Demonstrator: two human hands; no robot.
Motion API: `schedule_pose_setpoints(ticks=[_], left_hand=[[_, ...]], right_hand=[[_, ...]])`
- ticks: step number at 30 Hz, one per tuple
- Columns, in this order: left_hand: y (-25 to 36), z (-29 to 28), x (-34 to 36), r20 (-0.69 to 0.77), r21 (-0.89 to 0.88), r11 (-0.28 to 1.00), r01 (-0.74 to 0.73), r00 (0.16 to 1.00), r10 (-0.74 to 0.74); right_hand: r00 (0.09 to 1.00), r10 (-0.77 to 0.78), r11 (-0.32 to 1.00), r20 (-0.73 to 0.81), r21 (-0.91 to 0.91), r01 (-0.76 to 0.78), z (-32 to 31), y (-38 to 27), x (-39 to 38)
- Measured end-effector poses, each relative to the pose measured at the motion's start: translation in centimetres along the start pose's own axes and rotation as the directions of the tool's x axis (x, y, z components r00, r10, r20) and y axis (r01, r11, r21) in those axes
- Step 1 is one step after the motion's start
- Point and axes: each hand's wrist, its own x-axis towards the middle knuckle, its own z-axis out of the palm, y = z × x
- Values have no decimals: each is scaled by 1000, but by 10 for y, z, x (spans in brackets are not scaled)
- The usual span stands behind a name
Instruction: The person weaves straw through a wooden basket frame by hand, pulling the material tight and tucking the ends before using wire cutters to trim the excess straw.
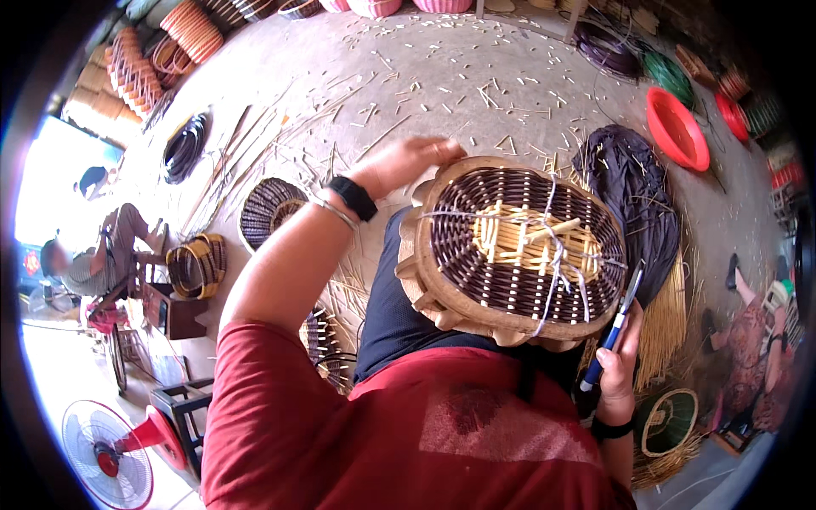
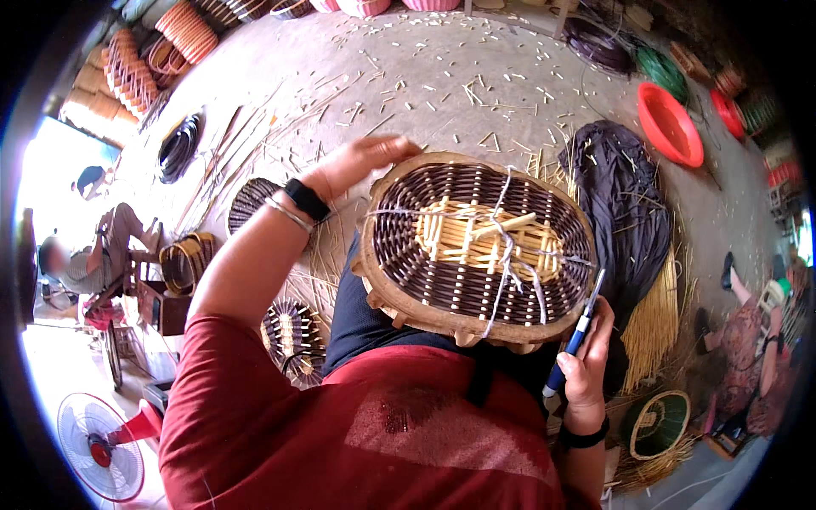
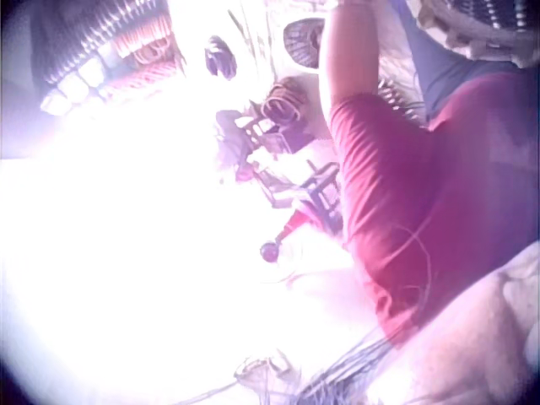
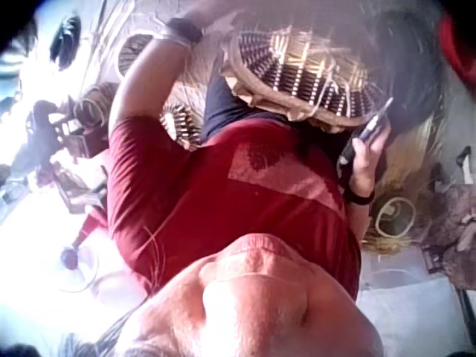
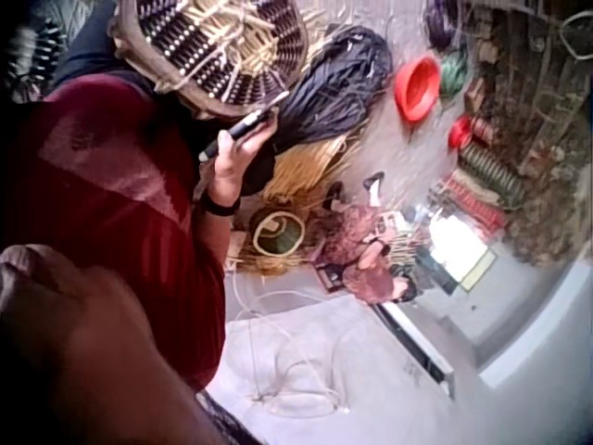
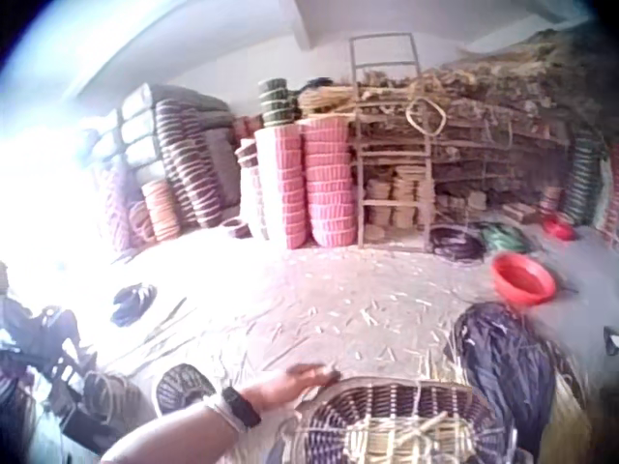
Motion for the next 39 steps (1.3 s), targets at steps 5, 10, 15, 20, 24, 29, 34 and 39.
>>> schedule_pose_setpoints(ticks=[5,10,15,20,24,29,34,39], left_hand=[[-15,50,-29,-117,-565,825,0,990,-80],[-14,68,-54,-241,-645,750,-147,970,-16],[-23,74,-71,-335,-613,756,-228,942,12],[-24,77,-79,-400,-606,747,-273,917,11],[-30,76,-92,-319,-575,760,-302,939,132],[-19,52,-110,-80,-495,809,-317,944,321],[-38,40,-107,10,-531,807,-258,951,310],[-52,19,-101,18,-519,833,-193,971,237]], right_hand=[[997,43,997,-62,-56,-46,-2,-10,7],[992,-46,992,-117,-123,31,-21,18,39],[990,-25,984,-137,-175,0,-14,8,58],[989,-9,980,-151,-196,-21,-10,5,60],[987,6,979,-159,-201,-39,-15,5,57],[986,10,975,-167,-219,-46,-15,2,49],[992,-9,987,-125,-161,-11,4,-16,45],[993,25,998,-116,-61,-32,12,-8,42]])
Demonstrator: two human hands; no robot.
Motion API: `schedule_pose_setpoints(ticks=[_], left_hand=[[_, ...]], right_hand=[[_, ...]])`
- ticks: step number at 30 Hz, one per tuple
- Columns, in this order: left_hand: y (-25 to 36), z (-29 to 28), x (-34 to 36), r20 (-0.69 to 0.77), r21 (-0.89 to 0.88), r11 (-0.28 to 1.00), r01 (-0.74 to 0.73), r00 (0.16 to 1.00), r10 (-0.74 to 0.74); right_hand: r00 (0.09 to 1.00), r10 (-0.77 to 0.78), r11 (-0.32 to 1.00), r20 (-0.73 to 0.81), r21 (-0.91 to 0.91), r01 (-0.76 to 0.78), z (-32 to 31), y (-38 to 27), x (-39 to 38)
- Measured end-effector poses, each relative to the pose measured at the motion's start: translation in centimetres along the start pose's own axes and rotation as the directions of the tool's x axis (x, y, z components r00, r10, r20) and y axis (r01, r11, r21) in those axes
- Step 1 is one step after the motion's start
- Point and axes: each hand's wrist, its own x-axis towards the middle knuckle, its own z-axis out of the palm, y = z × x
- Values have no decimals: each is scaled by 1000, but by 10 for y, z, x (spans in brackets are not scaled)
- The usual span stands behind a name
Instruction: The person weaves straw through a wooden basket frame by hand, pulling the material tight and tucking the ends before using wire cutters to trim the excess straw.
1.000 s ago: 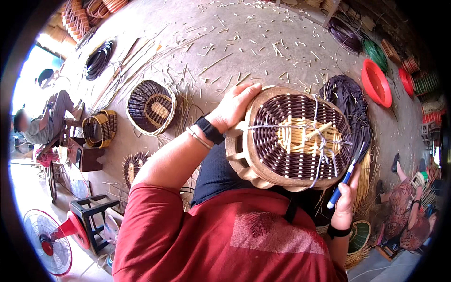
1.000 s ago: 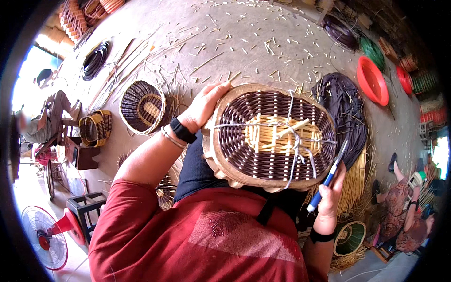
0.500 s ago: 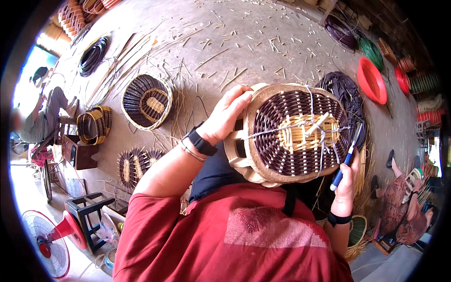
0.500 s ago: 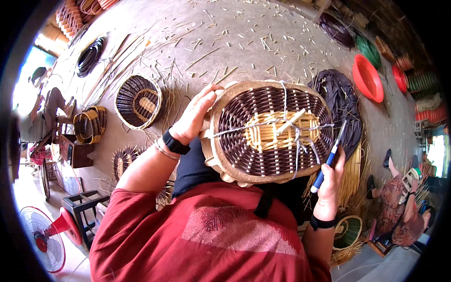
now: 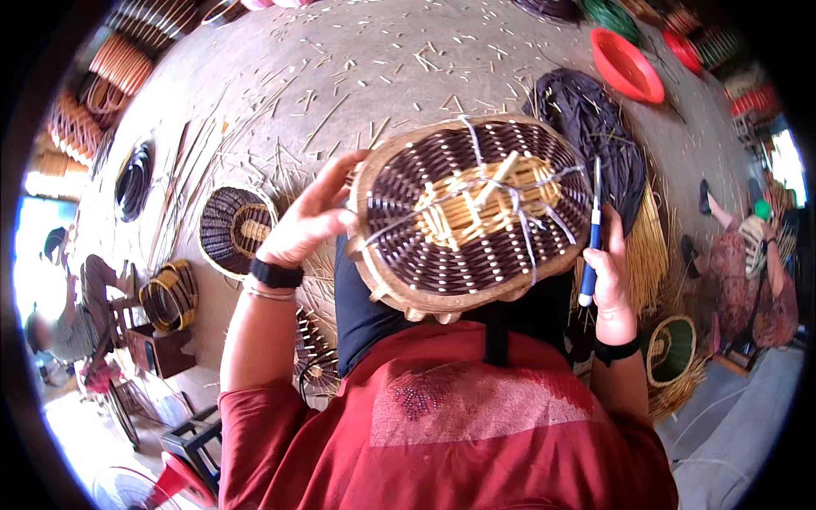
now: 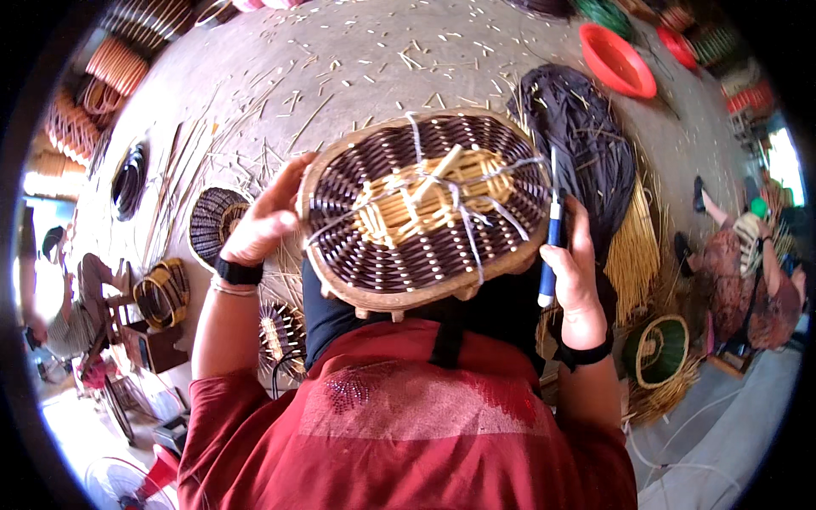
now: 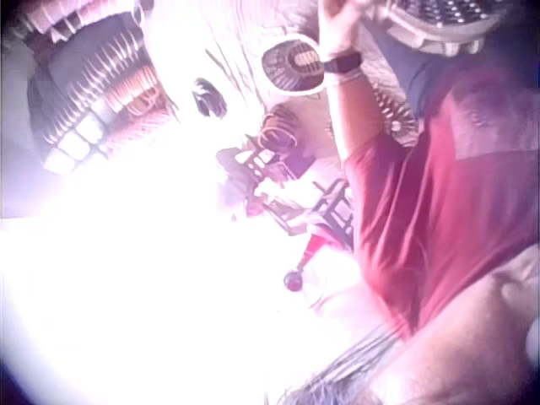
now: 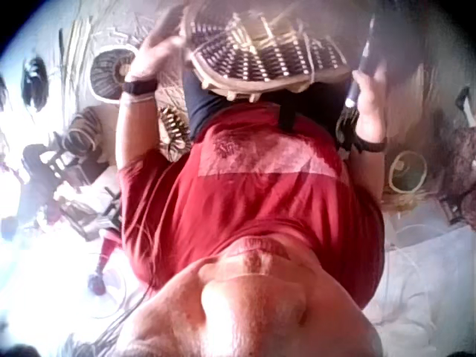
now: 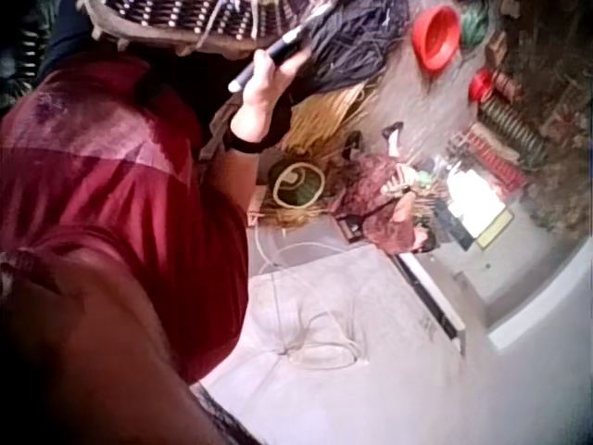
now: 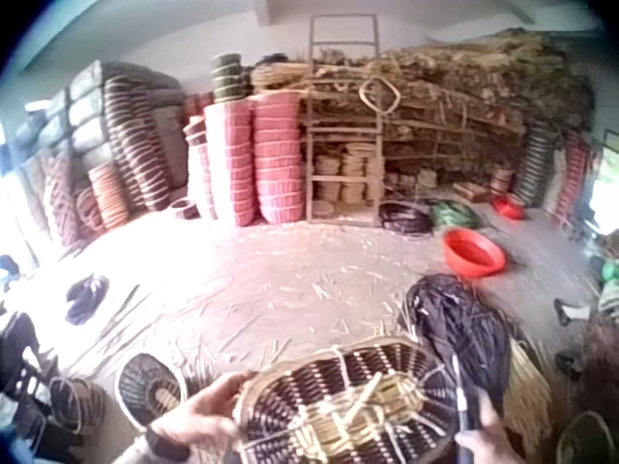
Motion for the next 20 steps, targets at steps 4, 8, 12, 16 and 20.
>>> schedule_pose_setpoints(ticks=[4,8,12,16,20], left_hand=[[52,7,48,-142,360,933,-3,988,59],[95,69,116,64,639,764,-95,996,69],[62,60,171,174,850,522,-67,972,-158],[71,51,169,52,810,569,142,949,-310],[82,73,174,1,800,572,179,954,-299]], right_hand=[[999,-50,999,4,-18,51,-11,11,-11],[987,-143,985,72,-90,149,-15,16,-19],[974,-216,975,71,-32,218,6,36,0],[965,12,991,-261,133,23,-30,100,-13],[705,260,950,-659,307,-63,-100,187,-52]])
